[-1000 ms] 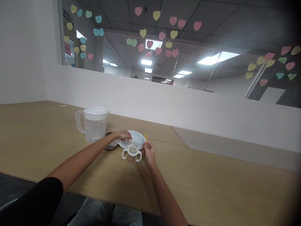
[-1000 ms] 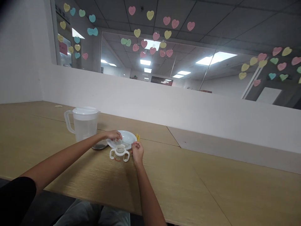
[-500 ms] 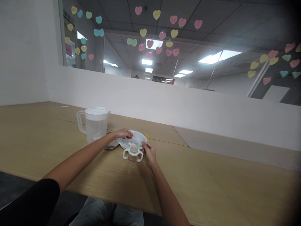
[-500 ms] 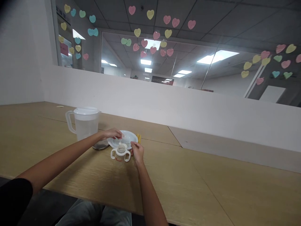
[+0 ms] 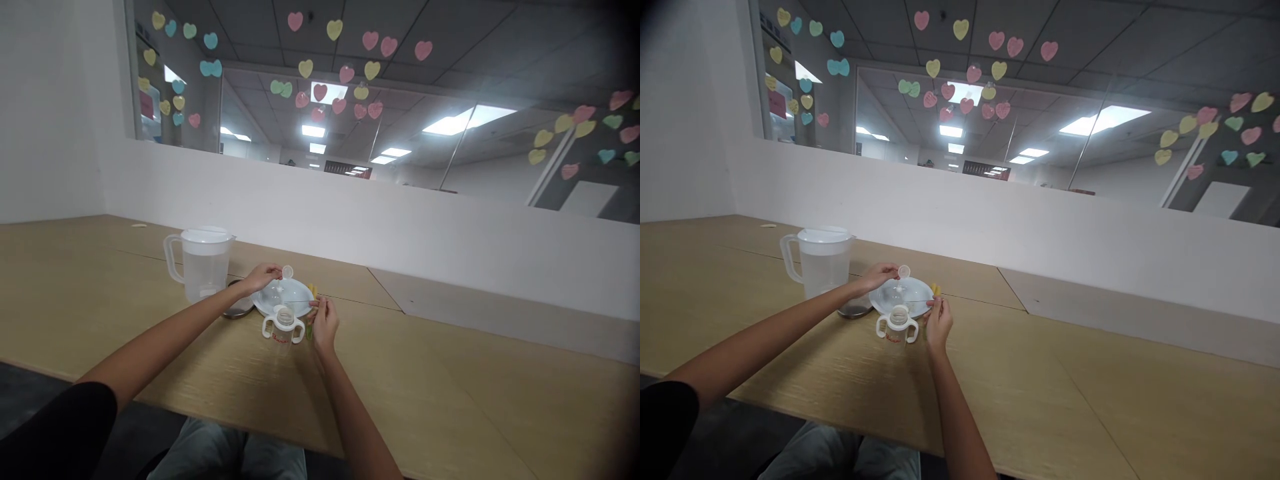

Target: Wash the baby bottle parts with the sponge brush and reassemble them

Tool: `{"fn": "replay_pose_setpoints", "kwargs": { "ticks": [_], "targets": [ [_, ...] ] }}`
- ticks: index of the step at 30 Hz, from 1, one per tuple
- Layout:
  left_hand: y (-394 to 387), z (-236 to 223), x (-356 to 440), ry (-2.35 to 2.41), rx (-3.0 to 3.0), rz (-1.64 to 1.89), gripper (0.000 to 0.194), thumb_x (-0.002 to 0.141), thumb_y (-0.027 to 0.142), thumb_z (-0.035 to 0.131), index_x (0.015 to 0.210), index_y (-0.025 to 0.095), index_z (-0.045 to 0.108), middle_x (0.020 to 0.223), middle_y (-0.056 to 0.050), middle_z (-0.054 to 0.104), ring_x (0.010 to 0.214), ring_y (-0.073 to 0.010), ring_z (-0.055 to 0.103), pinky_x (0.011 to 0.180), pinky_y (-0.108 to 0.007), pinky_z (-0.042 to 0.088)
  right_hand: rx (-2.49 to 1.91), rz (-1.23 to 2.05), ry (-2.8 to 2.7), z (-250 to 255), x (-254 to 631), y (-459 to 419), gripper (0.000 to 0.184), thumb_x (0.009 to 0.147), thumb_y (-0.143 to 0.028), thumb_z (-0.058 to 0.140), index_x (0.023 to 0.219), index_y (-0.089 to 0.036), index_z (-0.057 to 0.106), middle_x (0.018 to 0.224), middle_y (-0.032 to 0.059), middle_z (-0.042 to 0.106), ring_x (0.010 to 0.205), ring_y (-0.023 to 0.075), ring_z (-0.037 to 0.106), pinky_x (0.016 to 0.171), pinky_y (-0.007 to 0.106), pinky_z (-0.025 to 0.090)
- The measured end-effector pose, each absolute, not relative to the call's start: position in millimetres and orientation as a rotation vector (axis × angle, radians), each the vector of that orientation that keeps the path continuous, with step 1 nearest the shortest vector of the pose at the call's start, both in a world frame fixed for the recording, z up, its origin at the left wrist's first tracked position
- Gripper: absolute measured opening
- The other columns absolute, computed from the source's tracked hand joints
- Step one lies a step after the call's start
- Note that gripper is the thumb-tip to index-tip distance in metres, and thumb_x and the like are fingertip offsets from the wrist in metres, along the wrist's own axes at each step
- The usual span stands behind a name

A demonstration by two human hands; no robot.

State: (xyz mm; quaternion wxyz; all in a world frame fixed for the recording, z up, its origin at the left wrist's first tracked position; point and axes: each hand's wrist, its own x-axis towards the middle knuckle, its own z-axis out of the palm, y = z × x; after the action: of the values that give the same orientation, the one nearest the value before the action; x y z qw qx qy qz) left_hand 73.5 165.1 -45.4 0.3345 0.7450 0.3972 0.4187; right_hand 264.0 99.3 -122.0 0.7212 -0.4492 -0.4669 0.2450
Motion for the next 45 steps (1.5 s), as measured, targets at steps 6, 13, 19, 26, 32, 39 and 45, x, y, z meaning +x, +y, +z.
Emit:
{"fn": "replay_pose_setpoints", "kwargs": {
  "ticks": [6, 13, 19, 26, 32, 39, 45],
  "targets": [
    [158, -64, 71, 1.067, 1.991, 1.288, 0.034, 0.079, 0.036, 0.049, 0.100, 0.013, 0.063, 0.101, -0.008, 0.067, 0.091, -0.0192, 0.060, 0.082, -0.028, 0.045, -1.148, 0.294, -1.164, -124, 265, 96, 0.044, 0.087, -0.053, 0.033, 0.087, -0.016, 0.058, 0.077, 0.0046, 0.066, 0.057, 0.0130, 0.055, 0.060, 0.024, 0.042],
    [153, -80, 66, 1.140, 2.052, 1.286, 0.031, 0.082, 0.033, 0.047, 0.099, 0.015, 0.065, 0.102, -0.007, 0.068, 0.093, -0.0192, 0.059, 0.086, -0.029, 0.045, -1.312, 0.257, -1.222, -137, 270, 107, 0.049, 0.085, -0.052, 0.033, 0.087, -0.016, 0.066, 0.089, 0.0094, 0.068, 0.084, 0.0212, 0.059, 0.076, 0.029, 0.041],
    [147, -83, 67, 1.143, 2.088, 1.283, 0.031, 0.083, 0.034, 0.047, 0.099, 0.015, 0.065, 0.102, -0.008, 0.068, 0.093, -0.0195, 0.060, 0.086, -0.029, 0.044, -1.446, 0.158, -1.124, -139, 286, 114, 0.048, 0.087, -0.039, 0.023, 0.096, -0.014, 0.063, 0.092, 0.0109, 0.067, 0.085, 0.0202, 0.060, 0.074, 0.028, 0.043],
    [146, -76, 70, 1.129, 2.067, 1.346, 0.034, 0.086, 0.034, 0.042, 0.104, 0.015, 0.064, 0.108, -0.008, 0.067, 0.098, -0.0188, 0.059, 0.089, -0.028, 0.044, -1.665, 0.166, -1.250, -155, 299, 120, 0.022, 0.069, -0.035, 0.059, 0.052, -0.020, 0.056, 0.053, 0.0056, 0.059, 0.060, 0.0206, 0.059, 0.058, 0.027, 0.039],
    [149, -70, 70, 1.156, 2.052, 1.358, 0.034, 0.085, 0.033, 0.042, 0.102, 0.014, 0.065, 0.099, -0.006, 0.068, 0.091, -0.0180, 0.060, 0.081, -0.025, 0.045, -1.817, 0.098, -1.320, -157, 292, 114, 0.024, 0.064, -0.014, 0.062, 0.047, -0.020, 0.046, 0.060, 0.0097, 0.060, 0.062, 0.0223, 0.060, 0.058, 0.028, 0.036],
    [158, -70, 74, 1.175, 2.033, 1.398, 0.032, 0.085, 0.036, 0.045, 0.094, 0.014, 0.066, 0.102, -0.008, 0.067, 0.095, -0.0192, 0.059, 0.085, -0.028, 0.043, -1.780, 0.011, -1.033, -138, 307, 112, 0.031, 0.082, -0.017, 0.033, 0.104, -0.009, 0.053, 0.079, 0.0160, 0.064, 0.066, 0.0243, 0.059, 0.056, 0.029, 0.034],
    [162, -73, 81, 1.142, 1.989, 1.397, 0.030, 0.082, 0.037, 0.050, 0.093, 0.014, 0.066, 0.095, -0.008, 0.069, 0.087, -0.0190, 0.062, 0.080, -0.028, 0.046, -1.459, -0.115, -1.338, -130, 289, 97, 0.042, 0.092, -0.039, 0.027, 0.115, -0.017, 0.055, 0.090, 0.0090, 0.067, 0.077, 0.0210, 0.061, 0.065, 0.026, 0.039]
  ]
}}
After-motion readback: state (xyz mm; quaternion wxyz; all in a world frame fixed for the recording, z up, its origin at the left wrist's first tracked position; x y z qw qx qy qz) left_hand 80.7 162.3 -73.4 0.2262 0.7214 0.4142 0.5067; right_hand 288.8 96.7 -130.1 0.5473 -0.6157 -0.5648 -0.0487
